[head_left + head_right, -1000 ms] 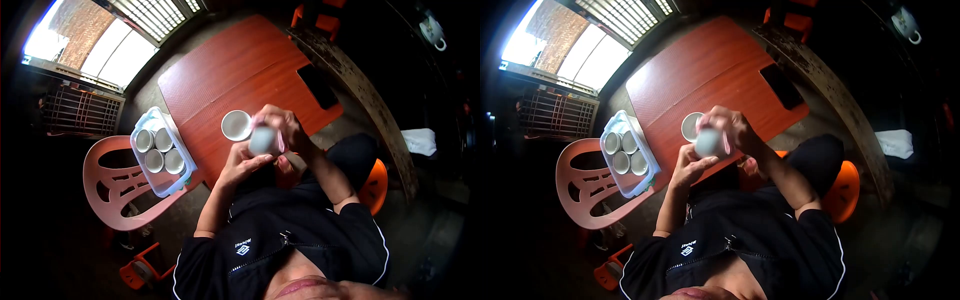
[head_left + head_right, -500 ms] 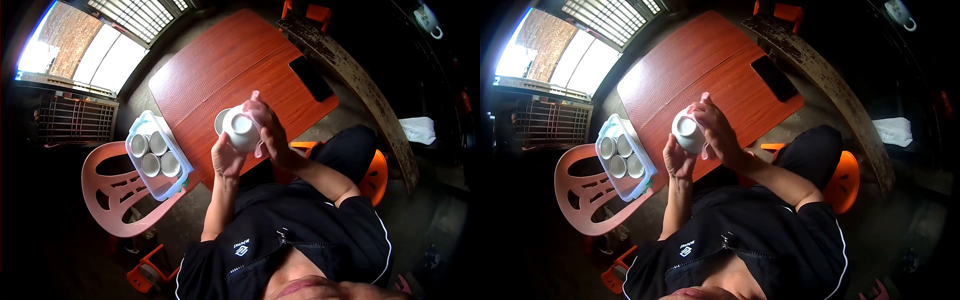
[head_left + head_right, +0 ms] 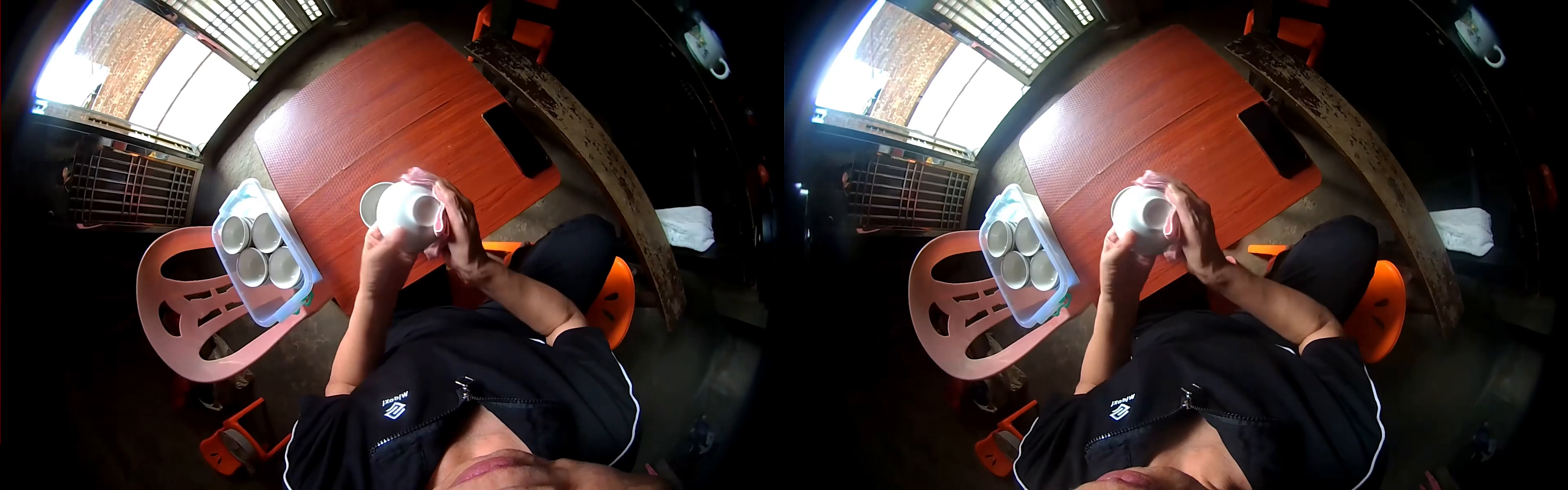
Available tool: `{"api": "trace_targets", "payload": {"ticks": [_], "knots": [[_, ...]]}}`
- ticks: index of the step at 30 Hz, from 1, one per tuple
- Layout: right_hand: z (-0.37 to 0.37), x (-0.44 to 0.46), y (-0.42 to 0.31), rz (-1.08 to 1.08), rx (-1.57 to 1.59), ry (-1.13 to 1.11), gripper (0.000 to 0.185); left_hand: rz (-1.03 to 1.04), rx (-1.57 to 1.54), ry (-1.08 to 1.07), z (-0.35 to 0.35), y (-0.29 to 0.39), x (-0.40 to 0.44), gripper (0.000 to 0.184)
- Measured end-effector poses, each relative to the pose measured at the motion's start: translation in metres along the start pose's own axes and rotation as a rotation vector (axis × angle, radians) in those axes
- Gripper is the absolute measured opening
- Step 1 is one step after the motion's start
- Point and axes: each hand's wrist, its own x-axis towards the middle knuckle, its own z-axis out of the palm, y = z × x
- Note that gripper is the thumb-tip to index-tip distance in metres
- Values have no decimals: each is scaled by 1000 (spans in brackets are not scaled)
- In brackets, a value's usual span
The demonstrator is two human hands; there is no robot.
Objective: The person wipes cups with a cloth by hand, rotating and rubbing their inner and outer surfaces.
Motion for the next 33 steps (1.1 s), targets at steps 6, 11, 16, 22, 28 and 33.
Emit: {"api": "trace_targets", "payload": {"ticks": [6, 11, 16, 22, 28, 33], "knots": [[-24, 20, -19, -288, -558, -678, 27, -156, 238, -92, -5, -5, -6, 42], [-27, 23, 3, 45, -5, -460, 39, -112, 770, -61, 14, -1, -6, 24], [-7, -7, -4, 44, -162, -210, 40, 152, 1116, -31, 5, -1, -3, 32], [-12, 8, -3, -402, -625, -393, 24, -99, 1314, -244, -4, 22, -7, 19], [-17, 18, 1, -336, -508, -442, 13, -65, 771, -210, -9, -1, -7, 25], [-17, 21, 2, -460, -513, -533, 15, -110, 590, -245, -16, -1, -9, 20]]}}
